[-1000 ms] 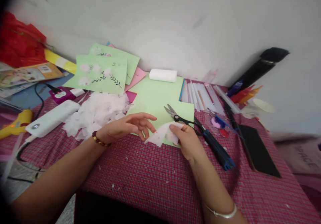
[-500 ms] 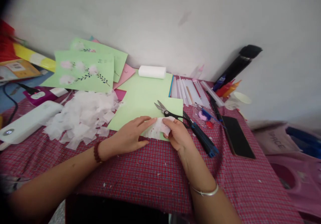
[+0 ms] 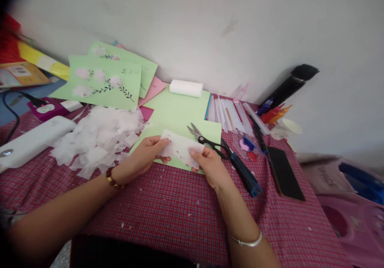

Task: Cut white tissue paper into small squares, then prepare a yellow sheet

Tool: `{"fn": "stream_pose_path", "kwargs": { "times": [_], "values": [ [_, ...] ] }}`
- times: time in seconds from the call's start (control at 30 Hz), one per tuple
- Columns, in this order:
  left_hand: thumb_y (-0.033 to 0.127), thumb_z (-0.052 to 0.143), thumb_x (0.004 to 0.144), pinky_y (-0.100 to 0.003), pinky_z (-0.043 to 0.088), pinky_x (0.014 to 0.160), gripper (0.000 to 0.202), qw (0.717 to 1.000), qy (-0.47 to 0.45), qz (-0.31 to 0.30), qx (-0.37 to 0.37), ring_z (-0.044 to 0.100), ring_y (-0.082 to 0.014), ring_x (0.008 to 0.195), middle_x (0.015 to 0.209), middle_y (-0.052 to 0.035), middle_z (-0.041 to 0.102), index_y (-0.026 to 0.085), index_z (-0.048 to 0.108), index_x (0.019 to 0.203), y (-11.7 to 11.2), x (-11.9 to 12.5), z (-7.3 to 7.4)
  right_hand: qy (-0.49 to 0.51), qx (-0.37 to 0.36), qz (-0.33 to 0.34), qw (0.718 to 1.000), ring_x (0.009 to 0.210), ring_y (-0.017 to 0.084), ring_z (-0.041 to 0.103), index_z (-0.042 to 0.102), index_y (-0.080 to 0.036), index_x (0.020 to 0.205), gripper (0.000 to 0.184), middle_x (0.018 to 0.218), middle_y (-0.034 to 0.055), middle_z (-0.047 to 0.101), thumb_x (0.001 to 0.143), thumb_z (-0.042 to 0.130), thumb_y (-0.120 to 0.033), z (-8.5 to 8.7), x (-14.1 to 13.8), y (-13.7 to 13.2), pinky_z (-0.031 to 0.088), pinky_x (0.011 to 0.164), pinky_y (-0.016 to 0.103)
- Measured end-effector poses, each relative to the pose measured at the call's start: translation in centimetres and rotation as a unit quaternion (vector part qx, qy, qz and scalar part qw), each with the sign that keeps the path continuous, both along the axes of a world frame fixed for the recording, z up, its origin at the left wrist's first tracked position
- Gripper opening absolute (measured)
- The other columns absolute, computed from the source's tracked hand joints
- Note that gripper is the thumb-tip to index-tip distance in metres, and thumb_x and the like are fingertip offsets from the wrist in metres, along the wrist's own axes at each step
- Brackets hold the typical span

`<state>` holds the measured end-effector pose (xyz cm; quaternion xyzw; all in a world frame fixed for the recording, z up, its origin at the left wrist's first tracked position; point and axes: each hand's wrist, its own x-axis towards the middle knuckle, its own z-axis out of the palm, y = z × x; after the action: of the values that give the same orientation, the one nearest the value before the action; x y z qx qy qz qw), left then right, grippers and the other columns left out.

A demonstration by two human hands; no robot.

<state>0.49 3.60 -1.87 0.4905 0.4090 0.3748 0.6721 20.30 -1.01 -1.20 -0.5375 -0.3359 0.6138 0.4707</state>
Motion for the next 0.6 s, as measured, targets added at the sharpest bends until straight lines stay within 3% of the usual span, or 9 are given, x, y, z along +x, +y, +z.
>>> {"fn": "stream_pose_path", "kwargs": {
  "times": [0.13, 0.23, 0.33, 0.6],
  "values": [
    [0.037, 0.06, 0.085, -0.021, 0.048, 0.053, 0.025, 1.0, 0.013, -0.023, -0.004, 0.055, -0.0081, 0.054, 0.07, -0.0022, 0.061, 0.013, 0.067, 0.08, 0.5, -0.5, 0.0, -0.018, 0.024, -0.01, 1.0, 0.054, 0.01, 0.053, 0.075, -0.017, 0.078, 0.029, 0.066, 0.0001, 0.068, 0.057, 0.087, -0.034, -0.5, 0.2, 0.2, 0.044, 0.044, 0.02],
    [0.029, 0.063, 0.081, -0.017, 0.04, 0.046, 0.016, 0.999, 0.022, -0.024, 0.022, 0.047, -0.0057, 0.05, 0.063, 0.0013, 0.056, 0.014, 0.067, 0.078, 1.0, -1.1, 0.2, -0.031, 0.042, -0.006, 0.999, 0.053, 0.009, 0.051, 0.077, -0.018, 0.083, 0.025, 0.07, -0.0002, 0.067, 0.064, 0.083, -0.033, -0.4, 0.5, 0.2, 0.044, 0.045, 0.02],
    [0.021, 0.063, 0.079, -0.017, 0.035, 0.045, 0.008, 0.998, -0.008, -0.044, 0.034, 0.043, -0.0044, 0.048, 0.06, 0.0031, 0.054, 0.015, 0.068, 0.077, 1.5, -1.7, 0.6, -0.027, 0.058, 0.0, 0.998, 0.051, 0.008, 0.05, 0.078, -0.019, 0.086, 0.022, 0.071, 0.0003, 0.067, 0.067, 0.08, -0.031, -0.1, 0.8, 0.0, 0.042, 0.044, 0.021],
    [0.016, 0.067, 0.073, -0.019, 0.041, 0.05, 0.003, 0.99, -0.088, -0.102, 0.027, 0.052, -0.0069, 0.053, 0.063, 0.0013, 0.062, 0.016, 0.07, 0.072, 1.4, -2.9, 2.8, 0.035, 0.148, 0.025, 0.988, 0.053, 0.01, 0.054, 0.076, -0.025, 0.07, 0.011, 0.068, -0.0005, 0.065, 0.07, 0.081, -0.035, 0.9, 1.4, -0.8, 0.044, 0.049, 0.024]
  ]
}}
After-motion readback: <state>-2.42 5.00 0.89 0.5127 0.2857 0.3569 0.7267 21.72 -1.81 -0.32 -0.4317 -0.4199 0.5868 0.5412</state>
